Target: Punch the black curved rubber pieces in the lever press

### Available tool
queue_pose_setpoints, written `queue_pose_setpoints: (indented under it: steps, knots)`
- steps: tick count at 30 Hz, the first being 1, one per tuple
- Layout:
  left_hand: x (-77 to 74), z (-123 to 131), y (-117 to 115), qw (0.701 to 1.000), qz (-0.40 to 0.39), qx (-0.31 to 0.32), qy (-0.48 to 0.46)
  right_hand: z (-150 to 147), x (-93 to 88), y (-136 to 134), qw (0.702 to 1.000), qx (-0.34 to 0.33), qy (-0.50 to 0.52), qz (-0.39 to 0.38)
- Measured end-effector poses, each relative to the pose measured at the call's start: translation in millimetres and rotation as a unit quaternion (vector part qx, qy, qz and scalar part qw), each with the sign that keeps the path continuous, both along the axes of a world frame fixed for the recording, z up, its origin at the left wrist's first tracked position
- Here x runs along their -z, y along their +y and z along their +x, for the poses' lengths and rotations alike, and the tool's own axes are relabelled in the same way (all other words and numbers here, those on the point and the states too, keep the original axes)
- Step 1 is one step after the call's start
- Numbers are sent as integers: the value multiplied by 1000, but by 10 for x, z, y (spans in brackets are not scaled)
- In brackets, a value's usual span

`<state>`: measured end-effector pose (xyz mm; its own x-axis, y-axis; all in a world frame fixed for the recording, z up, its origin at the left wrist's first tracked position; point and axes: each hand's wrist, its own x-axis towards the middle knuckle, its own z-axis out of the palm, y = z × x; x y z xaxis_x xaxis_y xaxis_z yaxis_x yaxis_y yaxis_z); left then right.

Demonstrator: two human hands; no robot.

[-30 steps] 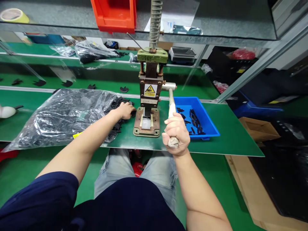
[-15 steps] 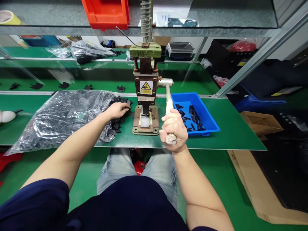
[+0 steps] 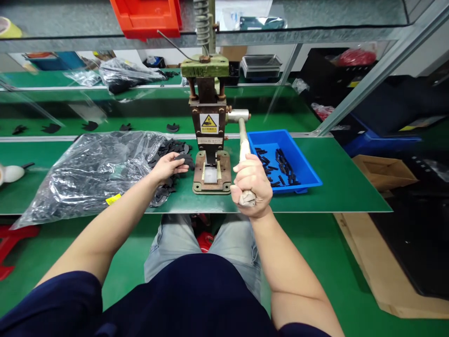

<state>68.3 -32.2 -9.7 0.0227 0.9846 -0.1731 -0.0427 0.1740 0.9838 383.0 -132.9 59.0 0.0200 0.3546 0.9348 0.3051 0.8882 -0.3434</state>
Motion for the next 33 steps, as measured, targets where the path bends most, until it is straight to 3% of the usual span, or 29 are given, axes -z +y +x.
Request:
queue_pose_setpoints:
  steps: [3,6,8,10,13,15,17,23,33]
  knots:
    - [69,138,-59,985,39,30,164,0,-13,2,1000,0,-5,6]
    - [76,167,-81,923,85,113,358,4,-28,-3,1000,1,-18,7]
    - [43,159,-73,903,91,122,401,6,-34,-9,1000,1,-22,3]
    - [0,167,-58,929,60,101,352,7,-34,-13,1000,0,-20,2]
    - [-58,243,-41,982,-28,76,170,10,-29,-15,1000,1,-21,4]
    - [-93,323,-38,992,-69,82,65,13,-25,-13,1000,0,-23,5]
    - [-131,406,-33,991,-90,93,17,16,-24,-13,1000,1,-25,5]
    - [-211,606,29,989,-101,98,53,4,-37,-23,1000,6,-26,6]
    - [-178,739,164,972,-120,138,148,-8,-17,-2,1000,-11,-10,17]
